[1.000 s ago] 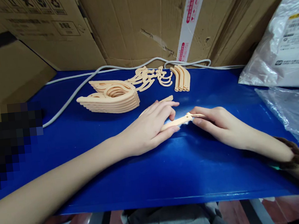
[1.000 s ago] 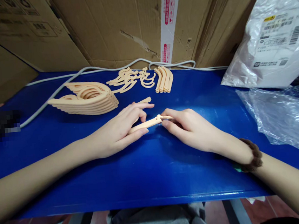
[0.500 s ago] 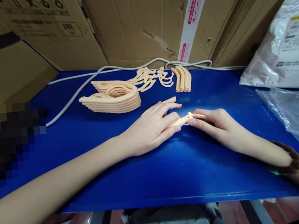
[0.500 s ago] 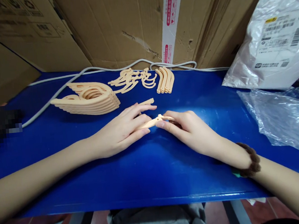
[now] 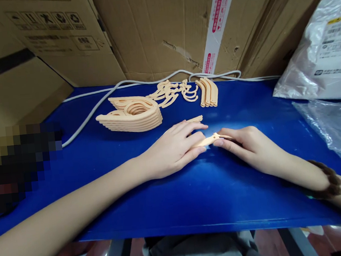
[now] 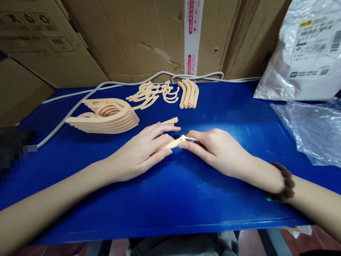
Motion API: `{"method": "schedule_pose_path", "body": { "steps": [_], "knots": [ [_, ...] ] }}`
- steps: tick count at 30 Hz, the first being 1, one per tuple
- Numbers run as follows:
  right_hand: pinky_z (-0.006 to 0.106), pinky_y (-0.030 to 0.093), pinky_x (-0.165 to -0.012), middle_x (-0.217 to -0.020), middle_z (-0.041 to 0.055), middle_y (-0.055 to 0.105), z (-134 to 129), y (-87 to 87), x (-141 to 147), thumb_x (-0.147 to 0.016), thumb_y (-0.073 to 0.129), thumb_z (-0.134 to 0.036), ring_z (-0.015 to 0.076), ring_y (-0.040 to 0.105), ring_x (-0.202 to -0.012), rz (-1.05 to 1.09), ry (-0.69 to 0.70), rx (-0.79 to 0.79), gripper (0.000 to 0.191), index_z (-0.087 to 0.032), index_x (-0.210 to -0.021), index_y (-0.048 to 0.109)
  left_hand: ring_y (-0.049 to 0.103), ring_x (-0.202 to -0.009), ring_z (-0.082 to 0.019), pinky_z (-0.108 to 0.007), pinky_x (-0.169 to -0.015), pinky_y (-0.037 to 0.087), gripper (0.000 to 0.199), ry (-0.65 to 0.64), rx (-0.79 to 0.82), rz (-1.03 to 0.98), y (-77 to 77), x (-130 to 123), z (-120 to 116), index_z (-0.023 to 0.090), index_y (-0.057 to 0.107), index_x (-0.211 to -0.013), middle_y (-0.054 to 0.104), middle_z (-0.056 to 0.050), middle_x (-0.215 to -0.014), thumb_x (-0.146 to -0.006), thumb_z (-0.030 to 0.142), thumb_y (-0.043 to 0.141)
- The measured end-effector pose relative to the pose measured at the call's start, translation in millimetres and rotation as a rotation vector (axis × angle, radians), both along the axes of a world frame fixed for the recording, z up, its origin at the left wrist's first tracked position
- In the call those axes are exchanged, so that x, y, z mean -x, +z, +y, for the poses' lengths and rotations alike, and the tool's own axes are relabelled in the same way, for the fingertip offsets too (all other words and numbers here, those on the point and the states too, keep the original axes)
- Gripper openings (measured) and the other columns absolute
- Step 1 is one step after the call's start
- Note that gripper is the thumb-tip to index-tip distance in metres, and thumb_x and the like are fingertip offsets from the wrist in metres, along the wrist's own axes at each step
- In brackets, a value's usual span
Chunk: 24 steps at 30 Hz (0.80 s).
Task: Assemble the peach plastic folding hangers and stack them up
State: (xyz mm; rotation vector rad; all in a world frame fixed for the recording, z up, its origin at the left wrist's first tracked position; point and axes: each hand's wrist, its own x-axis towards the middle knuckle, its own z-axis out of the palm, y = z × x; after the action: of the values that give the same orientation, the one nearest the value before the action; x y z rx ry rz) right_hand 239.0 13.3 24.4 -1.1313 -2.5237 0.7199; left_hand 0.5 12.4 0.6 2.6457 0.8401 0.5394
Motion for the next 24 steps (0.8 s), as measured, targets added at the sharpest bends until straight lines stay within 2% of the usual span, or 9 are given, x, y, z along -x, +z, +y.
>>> {"method": "schedule_pose_path", "body": {
  "steps": [9, 17, 24],
  "knots": [
    [0.029, 0.034, -0.059, -0.077, 0.0039, 0.066, -1.4, -2.9, -2.3, -0.101, 0.035, -0.049, 0.0162, 0.057, -0.061, -0.057, 0.013, -0.054, 0.039, -0.019, -0.092, 0.059, 0.034, -0.142, -0.023, -0.043, -0.118, 0.028, 0.031, -0.009, -0.014, -0.008, -1.8, -1.0, -0.3, 0.019, 0.056, -0.121, 0.051, -0.008, -0.141, -0.103, 0.033, 0.035],
    [0.026, 0.033, -0.057, -0.066, -0.0003, 0.059, -4.3, -2.3, -0.4, -0.102, 0.036, -0.048, 0.0134, 0.052, -0.054, -0.034, -0.006, -0.067, 0.038, -0.02, -0.083, 0.055, 0.036, -0.14, -0.023, -0.044, -0.118, 0.028, 0.03, -0.023, -0.01, -0.023, -2.6, -1.0, -0.2, 0.018, 0.055, -0.124, 0.052, -0.009, -0.14, -0.103, 0.03, 0.036],
    [0.025, 0.033, -0.054, -0.069, 0.0019, 0.063, -6.6, -5.8, -2.8, -0.103, 0.028, -0.048, 0.0145, 0.057, -0.057, -0.17, -0.017, -0.229, 0.042, -0.02, -0.083, 0.053, 0.03, -0.144, -0.022, -0.041, -0.119, 0.025, 0.033, -0.03, 0.021, -0.02, -2.8, -0.1, -0.3, 0.016, 0.055, -0.126, 0.052, -0.008, -0.141, -0.104, 0.032, 0.035]
  ]
}}
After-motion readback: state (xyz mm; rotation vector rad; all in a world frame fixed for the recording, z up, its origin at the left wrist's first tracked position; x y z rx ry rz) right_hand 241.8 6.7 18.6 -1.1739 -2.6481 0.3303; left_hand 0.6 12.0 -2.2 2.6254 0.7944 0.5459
